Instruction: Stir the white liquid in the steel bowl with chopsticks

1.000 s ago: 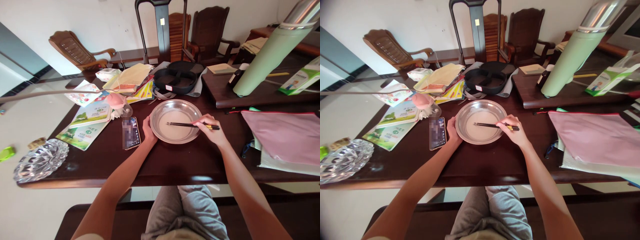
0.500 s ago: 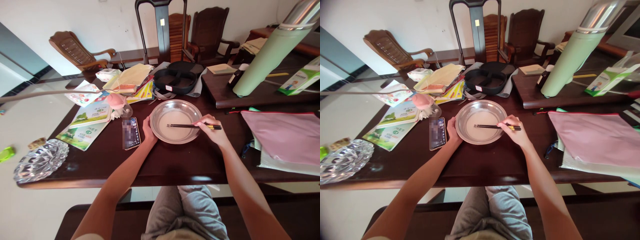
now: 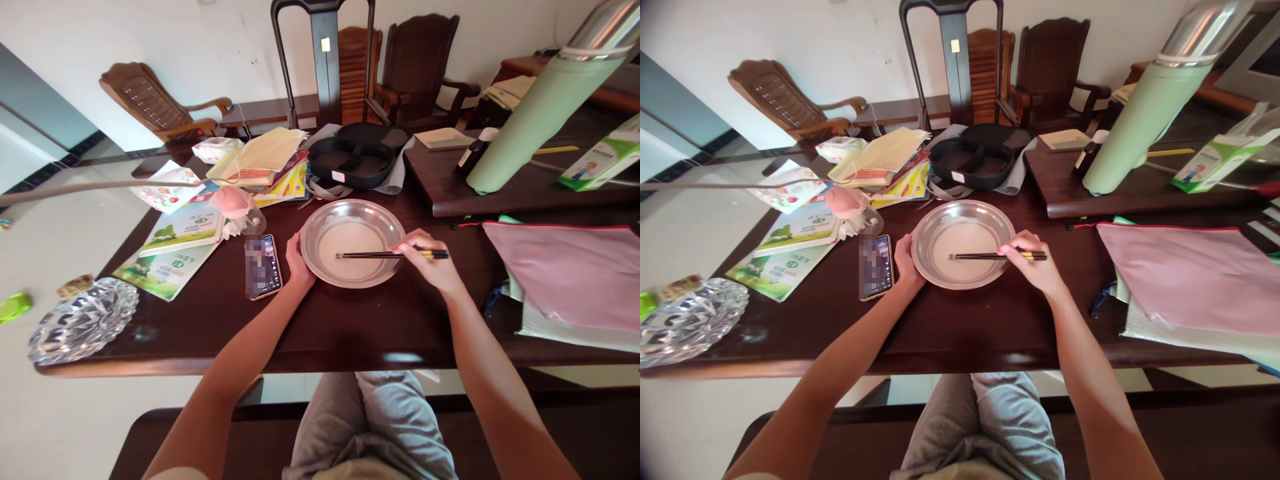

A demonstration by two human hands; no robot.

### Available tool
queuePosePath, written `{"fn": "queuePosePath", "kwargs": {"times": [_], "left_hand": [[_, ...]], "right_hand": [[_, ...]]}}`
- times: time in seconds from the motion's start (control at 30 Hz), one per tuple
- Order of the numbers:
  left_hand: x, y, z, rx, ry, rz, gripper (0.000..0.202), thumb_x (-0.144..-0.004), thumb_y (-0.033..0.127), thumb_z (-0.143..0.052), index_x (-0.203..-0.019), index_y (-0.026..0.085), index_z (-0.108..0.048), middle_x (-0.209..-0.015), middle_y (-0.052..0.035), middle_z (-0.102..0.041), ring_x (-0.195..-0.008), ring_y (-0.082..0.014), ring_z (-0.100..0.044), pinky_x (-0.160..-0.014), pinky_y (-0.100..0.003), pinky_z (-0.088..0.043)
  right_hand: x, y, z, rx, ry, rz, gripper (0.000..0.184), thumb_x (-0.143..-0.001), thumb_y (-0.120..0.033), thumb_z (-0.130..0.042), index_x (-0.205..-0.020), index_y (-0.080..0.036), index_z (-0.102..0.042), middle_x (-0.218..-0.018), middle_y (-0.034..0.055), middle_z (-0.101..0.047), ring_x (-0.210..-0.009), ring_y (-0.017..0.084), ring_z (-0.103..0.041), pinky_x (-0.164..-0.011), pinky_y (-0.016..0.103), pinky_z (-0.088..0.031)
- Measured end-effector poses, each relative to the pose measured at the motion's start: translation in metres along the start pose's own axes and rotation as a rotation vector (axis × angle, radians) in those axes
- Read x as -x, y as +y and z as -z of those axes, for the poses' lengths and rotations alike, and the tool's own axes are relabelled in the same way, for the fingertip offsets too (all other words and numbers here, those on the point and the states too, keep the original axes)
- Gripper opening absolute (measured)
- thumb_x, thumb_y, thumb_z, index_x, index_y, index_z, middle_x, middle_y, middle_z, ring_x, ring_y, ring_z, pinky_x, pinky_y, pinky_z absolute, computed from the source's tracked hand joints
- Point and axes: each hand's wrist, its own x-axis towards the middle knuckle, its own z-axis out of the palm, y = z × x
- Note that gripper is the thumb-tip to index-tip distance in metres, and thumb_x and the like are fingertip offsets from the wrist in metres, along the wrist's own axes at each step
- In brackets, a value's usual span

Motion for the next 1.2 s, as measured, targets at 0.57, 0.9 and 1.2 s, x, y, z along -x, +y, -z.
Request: {"fn": "queuePosePath", "kwargs": {"times": [0.57, 0.9, 1.2], "left_hand": [[0.002, 0.000, -0.002, -0.027, -0.002, -0.004, 0.029, -0.087, 0.053, -0.079, -0.093, 0.024, -0.082, -0.095, -0.0045, -0.087, -0.114, -0.0345, -0.082, -0.103, -0.042, -0.062], [0.002, 0.001, -0.001, -0.030, -0.006, 0.001, 0.027, -0.090, 0.051, -0.077, -0.086, 0.024, -0.080, -0.093, -0.0044, -0.086, -0.114, -0.0332, -0.081, -0.104, -0.041, -0.062], [0.001, 0.000, -0.001, -0.042, -0.003, -0.005, 0.028, -0.088, 0.051, -0.078, -0.090, 0.024, -0.082, -0.096, -0.0049, -0.087, -0.114, -0.0335, -0.082, -0.103, -0.041, -0.062]], "right_hand": [[-0.002, -0.004, -0.002, 0.019, -0.045, 0.005, 0.058, -0.097, -0.087, -0.074, -0.083, -0.033, -0.090, -0.086, 0.0057, -0.089, -0.087, 0.030, -0.080, -0.089, 0.050, -0.060], [0.002, 0.001, 0.013, -0.072, 0.164, -0.061, 0.063, -0.099, -0.086, -0.074, -0.069, -0.031, -0.081, -0.075, 0.0047, -0.082, -0.078, 0.030, -0.077, -0.088, 0.051, -0.059], [-0.003, 0.001, 0.006, 0.065, 0.118, -0.003, 0.059, -0.100, -0.086, -0.072, -0.077, -0.033, -0.085, -0.080, 0.0054, -0.085, -0.084, 0.032, -0.078, -0.095, 0.055, -0.060]]}}
